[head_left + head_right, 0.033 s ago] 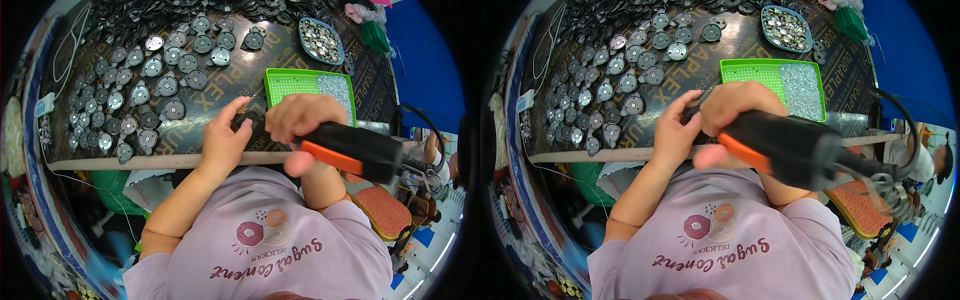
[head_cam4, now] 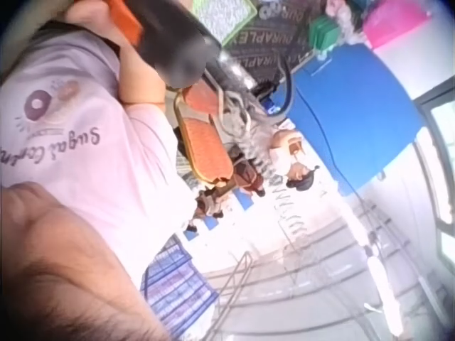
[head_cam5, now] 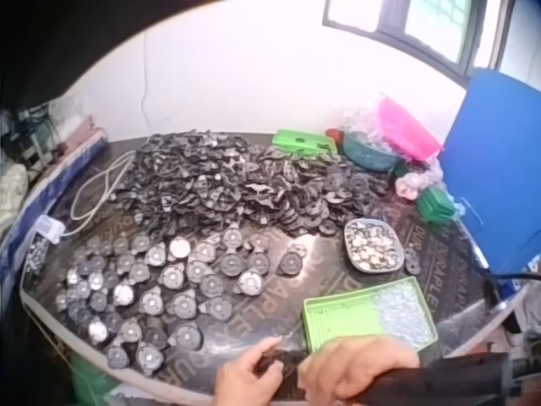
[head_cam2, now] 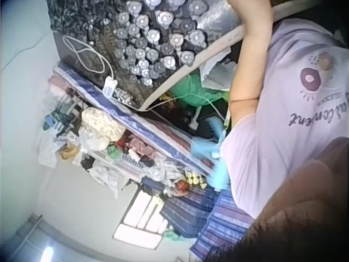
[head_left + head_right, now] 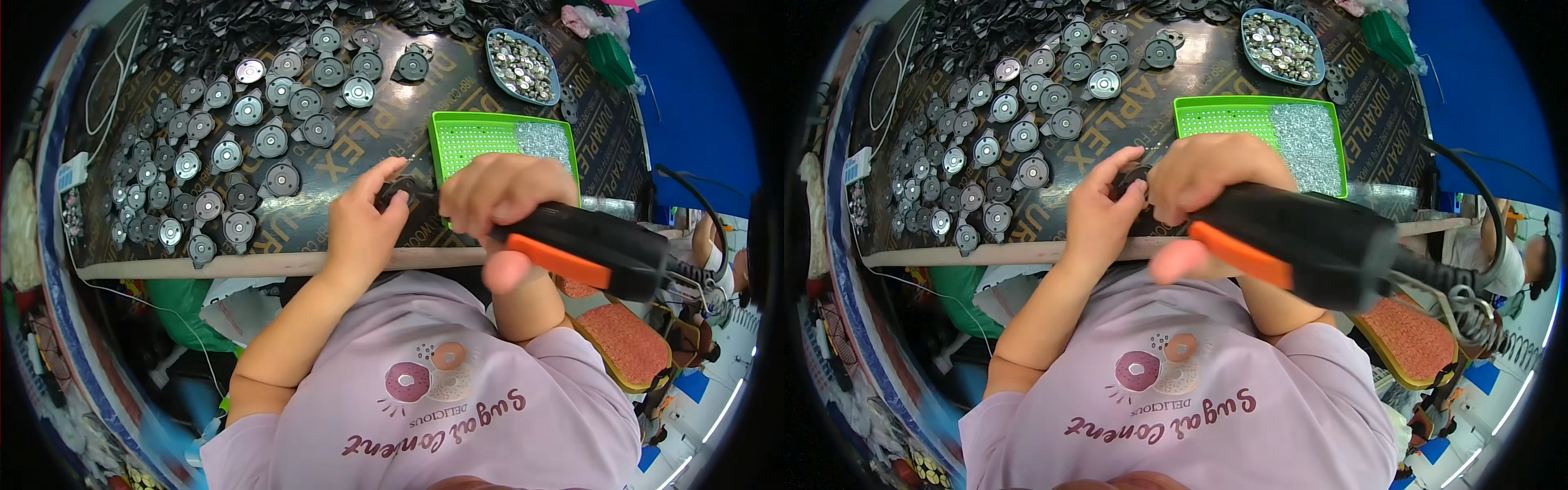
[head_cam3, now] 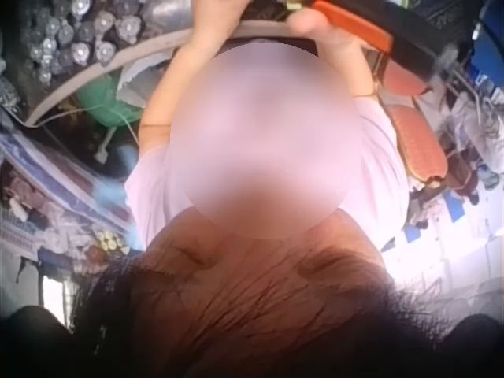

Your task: The person assembles electronic components by driving screws into them with an electric screwdriver.

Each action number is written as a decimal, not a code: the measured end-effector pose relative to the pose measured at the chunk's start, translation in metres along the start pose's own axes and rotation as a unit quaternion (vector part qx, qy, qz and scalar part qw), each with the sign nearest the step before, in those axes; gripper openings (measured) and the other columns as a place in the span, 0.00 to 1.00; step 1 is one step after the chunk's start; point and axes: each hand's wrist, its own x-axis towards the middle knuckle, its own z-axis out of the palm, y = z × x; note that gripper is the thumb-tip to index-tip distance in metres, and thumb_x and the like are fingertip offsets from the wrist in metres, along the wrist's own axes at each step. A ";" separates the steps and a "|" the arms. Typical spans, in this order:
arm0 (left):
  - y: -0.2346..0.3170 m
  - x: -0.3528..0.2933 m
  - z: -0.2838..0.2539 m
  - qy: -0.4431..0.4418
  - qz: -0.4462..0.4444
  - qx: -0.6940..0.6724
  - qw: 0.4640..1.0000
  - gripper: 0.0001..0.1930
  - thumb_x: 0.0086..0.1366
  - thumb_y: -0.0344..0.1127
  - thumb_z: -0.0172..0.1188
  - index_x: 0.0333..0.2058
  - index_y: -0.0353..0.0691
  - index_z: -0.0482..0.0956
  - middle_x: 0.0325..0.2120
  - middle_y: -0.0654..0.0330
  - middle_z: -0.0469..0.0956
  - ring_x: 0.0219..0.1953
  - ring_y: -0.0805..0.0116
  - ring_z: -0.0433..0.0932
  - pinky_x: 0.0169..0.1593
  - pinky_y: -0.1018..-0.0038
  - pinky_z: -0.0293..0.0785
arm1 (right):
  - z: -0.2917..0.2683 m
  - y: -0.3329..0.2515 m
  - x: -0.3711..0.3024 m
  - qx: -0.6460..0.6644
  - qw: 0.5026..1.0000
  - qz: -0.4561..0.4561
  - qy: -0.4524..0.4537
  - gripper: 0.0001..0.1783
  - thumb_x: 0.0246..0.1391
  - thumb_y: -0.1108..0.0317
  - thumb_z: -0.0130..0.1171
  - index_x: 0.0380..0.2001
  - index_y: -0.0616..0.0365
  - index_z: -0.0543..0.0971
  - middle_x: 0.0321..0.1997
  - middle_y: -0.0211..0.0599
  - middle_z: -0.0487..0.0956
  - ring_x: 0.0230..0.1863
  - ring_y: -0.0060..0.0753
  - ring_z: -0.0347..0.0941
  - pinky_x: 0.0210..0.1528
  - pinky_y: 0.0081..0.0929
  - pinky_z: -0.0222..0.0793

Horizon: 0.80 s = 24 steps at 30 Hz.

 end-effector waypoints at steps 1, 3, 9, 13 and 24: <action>0.001 0.003 -0.001 -0.003 0.001 -0.002 1.000 0.15 0.58 0.24 0.58 0.45 0.36 0.77 0.34 0.62 0.80 0.29 0.75 0.79 0.34 0.78 0.76 | -0.008 -0.002 0.003 0.031 0.999 -0.023 -0.011 0.25 0.35 0.70 0.77 0.31 0.56 0.69 0.24 0.34 0.74 0.27 0.31 0.73 0.31 0.30 0.72; 0.002 0.008 -0.003 -0.064 -0.129 -0.156 0.977 0.14 0.58 0.24 0.57 0.45 0.37 0.76 0.36 0.60 0.79 0.32 0.74 0.79 0.35 0.77 0.76 | -0.010 -0.004 -0.001 -0.032 0.996 -0.032 0.073 0.24 0.35 0.71 0.77 0.30 0.56 0.69 0.24 0.33 0.74 0.25 0.30 0.72 0.30 0.29 0.72; 0.012 0.011 -0.009 -0.094 -0.089 -0.165 0.978 0.14 0.57 0.23 0.59 0.44 0.37 0.72 0.38 0.61 0.77 0.36 0.77 0.75 0.41 0.81 0.72 | -0.029 0.015 -0.017 -0.160 0.951 0.066 0.256 0.17 0.41 0.83 0.68 0.29 0.57 0.70 0.26 0.30 0.74 0.25 0.18 0.72 0.28 0.16 0.69; 0.010 0.009 -0.008 -0.113 -0.115 -0.168 0.973 0.13 0.58 0.22 0.58 0.42 0.37 0.70 0.40 0.58 0.78 0.39 0.76 0.76 0.43 0.82 0.71 | -0.035 0.020 -0.019 -0.159 0.949 0.072 0.263 0.17 0.41 0.83 0.67 0.29 0.58 0.70 0.26 0.31 0.74 0.26 0.18 0.72 0.28 0.16 0.70; 0.006 0.007 -0.003 -0.144 -0.186 -0.264 0.935 0.10 0.64 0.24 0.52 0.44 0.37 0.65 0.37 0.58 0.76 0.34 0.69 0.80 0.33 0.80 0.77 | -0.029 0.028 -0.017 -0.152 0.953 0.067 0.255 0.17 0.40 0.83 0.69 0.29 0.58 0.70 0.25 0.31 0.74 0.24 0.18 0.72 0.27 0.16 0.70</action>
